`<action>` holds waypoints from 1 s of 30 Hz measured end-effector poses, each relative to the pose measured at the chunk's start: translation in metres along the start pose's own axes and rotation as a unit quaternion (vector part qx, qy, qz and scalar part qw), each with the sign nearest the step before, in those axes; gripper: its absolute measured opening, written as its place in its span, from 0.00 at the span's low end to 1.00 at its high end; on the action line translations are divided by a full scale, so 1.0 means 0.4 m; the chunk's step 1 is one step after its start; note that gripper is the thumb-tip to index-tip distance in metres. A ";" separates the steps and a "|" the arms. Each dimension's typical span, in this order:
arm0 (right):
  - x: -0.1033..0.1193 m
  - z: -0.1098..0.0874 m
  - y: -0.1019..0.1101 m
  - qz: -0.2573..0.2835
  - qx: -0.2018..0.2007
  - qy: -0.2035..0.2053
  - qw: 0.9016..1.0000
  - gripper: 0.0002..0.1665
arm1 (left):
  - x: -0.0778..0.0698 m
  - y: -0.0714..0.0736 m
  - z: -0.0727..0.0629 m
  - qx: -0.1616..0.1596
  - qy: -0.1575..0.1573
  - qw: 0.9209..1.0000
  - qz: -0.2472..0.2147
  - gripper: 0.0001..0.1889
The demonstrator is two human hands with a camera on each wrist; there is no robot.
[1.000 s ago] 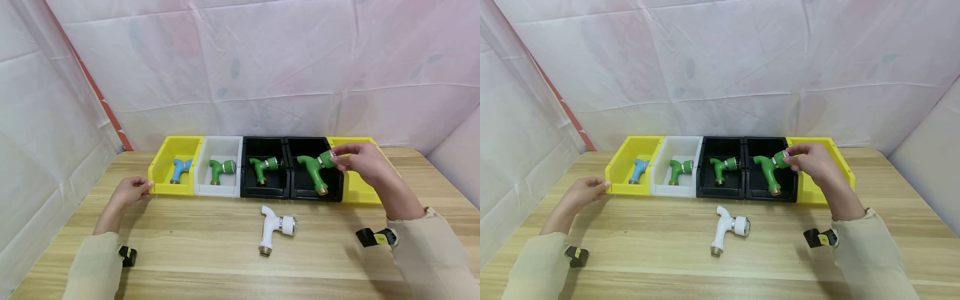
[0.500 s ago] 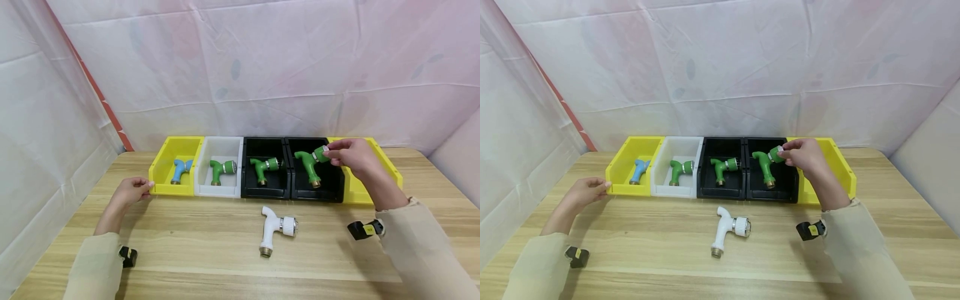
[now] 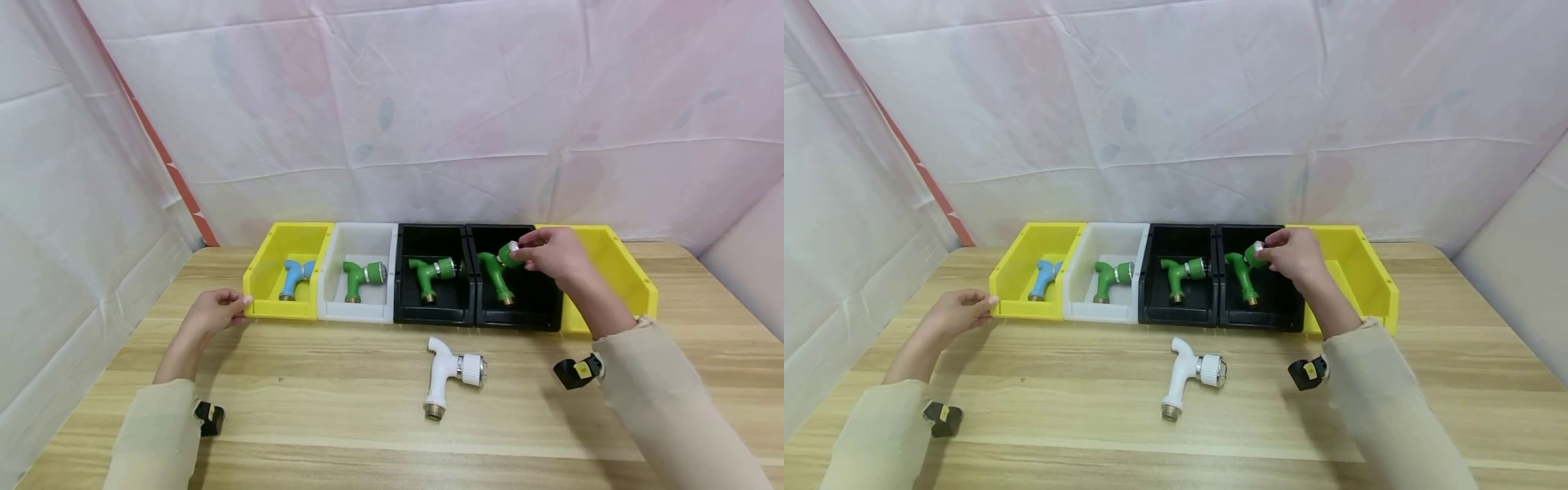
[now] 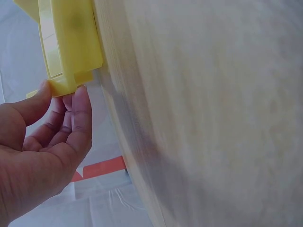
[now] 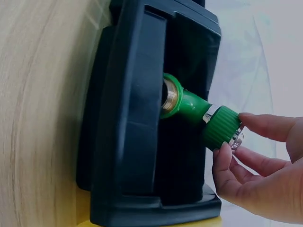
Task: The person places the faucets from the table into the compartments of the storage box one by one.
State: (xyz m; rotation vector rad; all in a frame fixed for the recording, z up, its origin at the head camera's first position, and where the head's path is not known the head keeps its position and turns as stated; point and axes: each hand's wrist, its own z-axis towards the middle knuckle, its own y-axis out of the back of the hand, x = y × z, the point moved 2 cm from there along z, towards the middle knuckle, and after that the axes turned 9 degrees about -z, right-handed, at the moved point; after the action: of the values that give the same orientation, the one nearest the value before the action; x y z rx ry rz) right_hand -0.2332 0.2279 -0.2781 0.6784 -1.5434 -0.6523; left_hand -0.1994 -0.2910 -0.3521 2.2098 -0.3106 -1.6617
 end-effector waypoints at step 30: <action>-0.004 0.011 -0.041 -0.029 0.008 0.031 0.999 0.25 | -0.037 -0.007 -0.035 0.003 0.010 1.000 -0.014 0.17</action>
State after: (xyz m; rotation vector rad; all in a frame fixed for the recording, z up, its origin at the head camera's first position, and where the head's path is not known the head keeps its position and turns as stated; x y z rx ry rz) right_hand -0.2367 0.2181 -0.2916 0.7508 -1.4786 -0.6571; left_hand -0.1905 -0.2806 -0.3367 2.2440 -0.2818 -1.6546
